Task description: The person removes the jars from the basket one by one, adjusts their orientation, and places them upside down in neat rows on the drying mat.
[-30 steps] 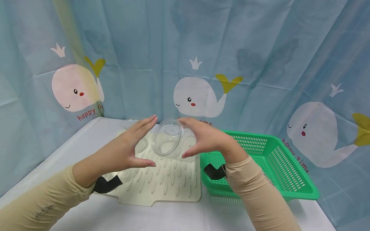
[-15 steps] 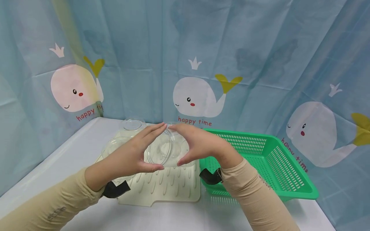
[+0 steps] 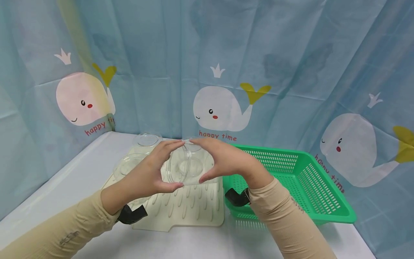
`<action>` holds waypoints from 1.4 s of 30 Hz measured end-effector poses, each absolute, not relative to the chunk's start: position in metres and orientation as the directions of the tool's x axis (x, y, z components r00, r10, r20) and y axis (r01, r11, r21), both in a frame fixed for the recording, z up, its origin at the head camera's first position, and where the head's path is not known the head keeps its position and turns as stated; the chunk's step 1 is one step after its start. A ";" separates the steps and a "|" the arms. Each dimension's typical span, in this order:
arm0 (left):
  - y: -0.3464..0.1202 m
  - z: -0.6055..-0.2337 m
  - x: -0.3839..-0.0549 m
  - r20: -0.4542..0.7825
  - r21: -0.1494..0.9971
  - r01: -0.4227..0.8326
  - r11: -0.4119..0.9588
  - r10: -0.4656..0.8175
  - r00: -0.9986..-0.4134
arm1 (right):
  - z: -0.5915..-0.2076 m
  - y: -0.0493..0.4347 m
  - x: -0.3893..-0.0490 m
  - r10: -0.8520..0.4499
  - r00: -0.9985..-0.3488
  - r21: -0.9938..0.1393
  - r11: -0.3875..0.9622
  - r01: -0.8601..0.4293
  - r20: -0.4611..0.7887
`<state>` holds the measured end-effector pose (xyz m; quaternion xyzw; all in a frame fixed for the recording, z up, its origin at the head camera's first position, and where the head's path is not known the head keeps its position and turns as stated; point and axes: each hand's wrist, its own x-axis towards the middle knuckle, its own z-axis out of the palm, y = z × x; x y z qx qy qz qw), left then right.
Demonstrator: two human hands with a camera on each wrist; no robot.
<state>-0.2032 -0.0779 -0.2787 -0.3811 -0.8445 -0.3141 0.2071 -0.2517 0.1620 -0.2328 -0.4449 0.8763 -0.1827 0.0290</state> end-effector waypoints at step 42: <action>-0.080 -0.294 -0.214 0.477 0.874 0.383 -0.298 0.381 -0.792 | -0.260 0.187 -0.276 -0.716 -0.473 -0.784 -0.169 -0.597 0.514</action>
